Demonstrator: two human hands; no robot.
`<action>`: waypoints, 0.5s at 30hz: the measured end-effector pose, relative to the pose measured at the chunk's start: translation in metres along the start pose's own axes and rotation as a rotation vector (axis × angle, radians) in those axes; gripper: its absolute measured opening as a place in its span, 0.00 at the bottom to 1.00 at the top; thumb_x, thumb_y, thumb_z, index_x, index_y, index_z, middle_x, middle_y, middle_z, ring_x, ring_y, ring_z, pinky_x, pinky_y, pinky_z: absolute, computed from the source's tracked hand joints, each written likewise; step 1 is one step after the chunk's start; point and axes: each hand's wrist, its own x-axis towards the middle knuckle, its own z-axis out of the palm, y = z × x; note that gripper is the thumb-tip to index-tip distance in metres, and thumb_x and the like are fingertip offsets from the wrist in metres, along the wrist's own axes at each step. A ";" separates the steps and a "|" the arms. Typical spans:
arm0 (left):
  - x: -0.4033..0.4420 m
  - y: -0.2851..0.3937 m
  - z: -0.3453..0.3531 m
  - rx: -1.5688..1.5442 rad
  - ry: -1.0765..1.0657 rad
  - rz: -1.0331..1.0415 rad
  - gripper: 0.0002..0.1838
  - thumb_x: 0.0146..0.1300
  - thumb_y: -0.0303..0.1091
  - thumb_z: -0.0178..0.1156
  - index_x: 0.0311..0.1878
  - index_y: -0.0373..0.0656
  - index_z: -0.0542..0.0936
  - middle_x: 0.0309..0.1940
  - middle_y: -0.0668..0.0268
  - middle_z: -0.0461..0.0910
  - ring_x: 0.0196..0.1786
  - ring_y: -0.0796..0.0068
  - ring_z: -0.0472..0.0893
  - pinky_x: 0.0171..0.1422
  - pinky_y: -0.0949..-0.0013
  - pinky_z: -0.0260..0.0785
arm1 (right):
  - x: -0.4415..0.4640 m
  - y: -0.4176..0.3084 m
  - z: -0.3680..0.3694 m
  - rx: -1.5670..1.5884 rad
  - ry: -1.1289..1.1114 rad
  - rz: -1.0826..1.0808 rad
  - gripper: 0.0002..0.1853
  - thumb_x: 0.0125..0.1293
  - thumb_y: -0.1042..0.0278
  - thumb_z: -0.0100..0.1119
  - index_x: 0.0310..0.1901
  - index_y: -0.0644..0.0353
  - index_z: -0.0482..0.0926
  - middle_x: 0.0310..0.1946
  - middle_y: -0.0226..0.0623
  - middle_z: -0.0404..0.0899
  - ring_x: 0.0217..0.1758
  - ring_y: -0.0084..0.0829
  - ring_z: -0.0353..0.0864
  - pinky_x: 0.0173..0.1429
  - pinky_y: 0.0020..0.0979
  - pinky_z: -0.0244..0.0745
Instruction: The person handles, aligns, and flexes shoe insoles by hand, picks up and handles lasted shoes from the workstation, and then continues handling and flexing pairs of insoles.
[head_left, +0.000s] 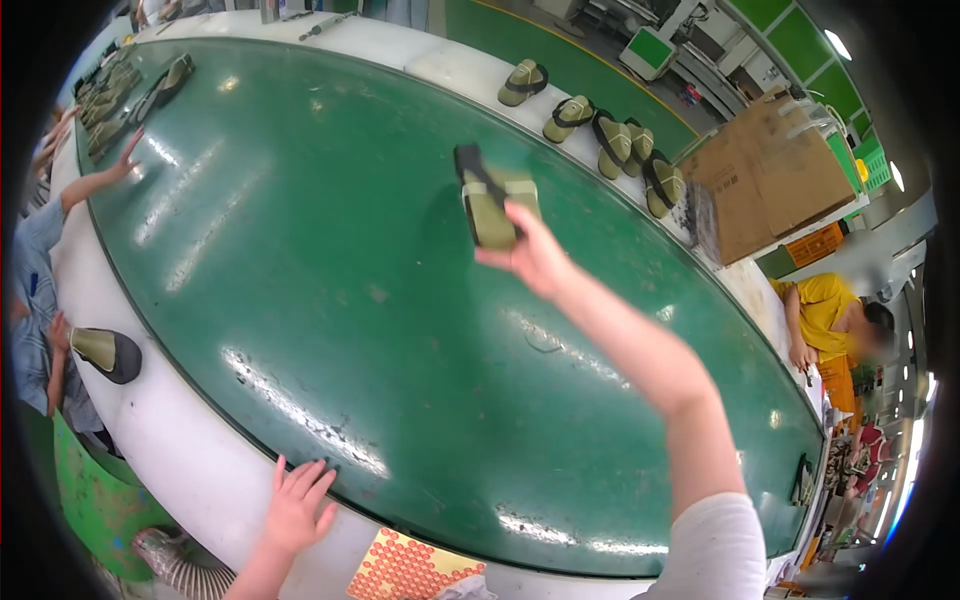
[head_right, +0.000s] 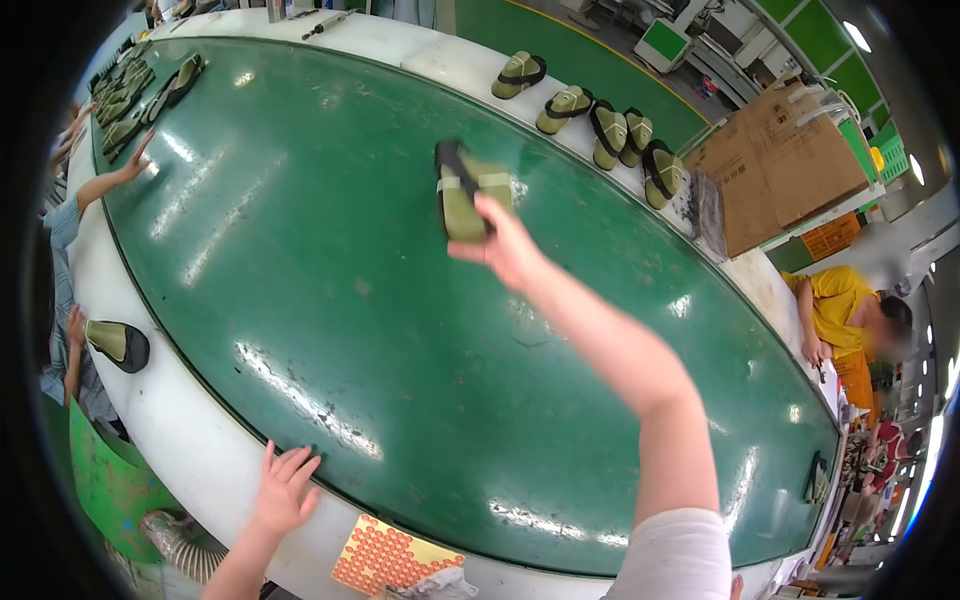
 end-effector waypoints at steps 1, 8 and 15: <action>-0.002 -0.003 0.001 -0.031 0.012 -0.003 0.21 0.54 0.39 0.59 0.51 0.44 0.78 0.53 0.60 0.75 0.57 0.59 0.72 0.73 0.44 0.46 | 0.044 -0.019 0.003 -0.067 0.012 -0.062 0.27 0.66 0.52 0.52 0.62 0.55 0.63 0.56 0.37 0.71 0.55 0.38 0.76 0.53 0.49 0.78; 0.000 -0.008 0.001 -0.097 0.069 -0.033 0.16 0.49 0.36 0.62 0.43 0.44 0.81 0.43 0.66 0.80 0.51 0.66 0.76 0.72 0.47 0.50 | 0.165 -0.090 0.053 -0.373 0.257 -0.420 0.40 0.69 0.66 0.44 0.72 0.54 0.29 0.72 0.53 0.41 0.71 0.53 0.53 0.62 0.47 0.71; 0.000 -0.002 0.001 -0.090 0.132 -0.004 0.14 0.48 0.33 0.63 0.40 0.45 0.81 0.40 0.67 0.80 0.49 0.67 0.76 0.71 0.49 0.52 | 0.030 0.022 0.051 -0.313 0.030 -0.003 0.40 0.69 0.60 0.47 0.73 0.52 0.33 0.71 0.52 0.46 0.72 0.49 0.54 0.65 0.45 0.69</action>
